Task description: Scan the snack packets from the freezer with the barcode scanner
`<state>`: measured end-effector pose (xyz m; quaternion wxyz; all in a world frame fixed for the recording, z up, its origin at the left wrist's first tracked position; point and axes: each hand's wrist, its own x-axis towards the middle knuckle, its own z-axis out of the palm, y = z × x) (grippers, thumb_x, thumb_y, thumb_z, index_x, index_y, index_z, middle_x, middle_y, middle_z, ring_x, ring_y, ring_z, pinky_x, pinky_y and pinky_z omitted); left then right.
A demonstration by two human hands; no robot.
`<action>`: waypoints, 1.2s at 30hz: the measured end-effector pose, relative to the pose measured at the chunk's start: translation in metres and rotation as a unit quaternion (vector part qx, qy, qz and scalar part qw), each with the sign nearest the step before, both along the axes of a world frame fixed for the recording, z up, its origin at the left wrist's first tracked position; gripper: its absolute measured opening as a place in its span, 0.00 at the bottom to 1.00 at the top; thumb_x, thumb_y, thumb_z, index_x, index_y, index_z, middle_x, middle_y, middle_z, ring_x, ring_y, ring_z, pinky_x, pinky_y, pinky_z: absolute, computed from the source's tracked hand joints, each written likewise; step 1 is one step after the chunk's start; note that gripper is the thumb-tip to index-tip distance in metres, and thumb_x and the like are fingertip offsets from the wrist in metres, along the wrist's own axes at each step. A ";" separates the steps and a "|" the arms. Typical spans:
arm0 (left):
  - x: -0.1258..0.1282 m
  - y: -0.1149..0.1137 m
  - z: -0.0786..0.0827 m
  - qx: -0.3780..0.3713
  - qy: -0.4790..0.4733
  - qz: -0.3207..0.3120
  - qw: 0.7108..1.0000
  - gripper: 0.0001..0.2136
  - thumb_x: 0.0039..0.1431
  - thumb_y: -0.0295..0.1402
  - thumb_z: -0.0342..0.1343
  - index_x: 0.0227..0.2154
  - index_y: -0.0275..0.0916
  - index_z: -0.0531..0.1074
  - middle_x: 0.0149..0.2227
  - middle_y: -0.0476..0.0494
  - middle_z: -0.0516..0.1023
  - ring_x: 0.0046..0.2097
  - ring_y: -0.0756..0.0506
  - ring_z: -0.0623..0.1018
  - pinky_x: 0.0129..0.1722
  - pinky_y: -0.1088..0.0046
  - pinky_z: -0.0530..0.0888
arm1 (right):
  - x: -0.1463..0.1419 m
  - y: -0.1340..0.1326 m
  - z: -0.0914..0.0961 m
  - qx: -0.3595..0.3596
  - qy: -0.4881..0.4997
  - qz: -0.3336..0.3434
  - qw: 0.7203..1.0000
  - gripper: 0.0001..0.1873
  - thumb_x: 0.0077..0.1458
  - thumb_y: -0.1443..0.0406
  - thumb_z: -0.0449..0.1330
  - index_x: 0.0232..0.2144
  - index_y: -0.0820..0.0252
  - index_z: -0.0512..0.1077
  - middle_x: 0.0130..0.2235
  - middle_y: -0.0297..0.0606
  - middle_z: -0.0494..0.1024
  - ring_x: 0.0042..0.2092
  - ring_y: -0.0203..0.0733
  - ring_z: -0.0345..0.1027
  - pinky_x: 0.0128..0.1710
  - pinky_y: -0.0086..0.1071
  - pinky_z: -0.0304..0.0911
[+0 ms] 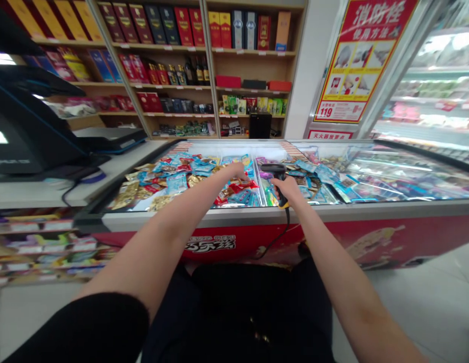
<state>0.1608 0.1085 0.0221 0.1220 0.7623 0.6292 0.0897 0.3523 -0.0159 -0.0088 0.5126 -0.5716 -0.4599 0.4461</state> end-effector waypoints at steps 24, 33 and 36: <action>-0.042 0.003 -0.031 0.061 -0.039 0.059 0.996 0.29 0.52 0.36 0.69 0.57 0.31 0.76 0.53 0.25 0.83 0.58 0.30 0.81 0.55 0.68 0.76 | -0.053 -0.006 0.001 -0.016 -0.084 0.022 0.996 0.17 0.58 0.69 0.65 0.21 0.57 0.64 0.15 0.30 0.66 0.15 0.32 0.58 0.13 0.25 0.56; -0.026 0.017 -0.041 0.065 -0.007 0.045 0.997 0.28 0.55 0.53 0.67 0.49 0.33 0.81 0.52 0.24 0.83 0.58 0.29 0.81 0.55 0.65 0.77 | -0.042 -0.008 0.003 0.006 -0.091 0.009 0.996 0.15 0.58 0.72 0.64 0.24 0.57 0.63 0.16 0.27 0.65 0.15 0.32 0.59 0.15 0.25 0.56; -0.014 0.021 -0.047 0.059 0.015 0.035 0.998 0.23 0.57 0.44 0.67 0.50 0.34 0.81 0.52 0.25 0.83 0.58 0.31 0.81 0.55 0.67 0.76 | -0.039 -0.010 0.002 -0.002 -0.084 0.002 0.996 0.14 0.59 0.72 0.62 0.25 0.57 0.63 0.16 0.26 0.65 0.15 0.32 0.58 0.15 0.25 0.56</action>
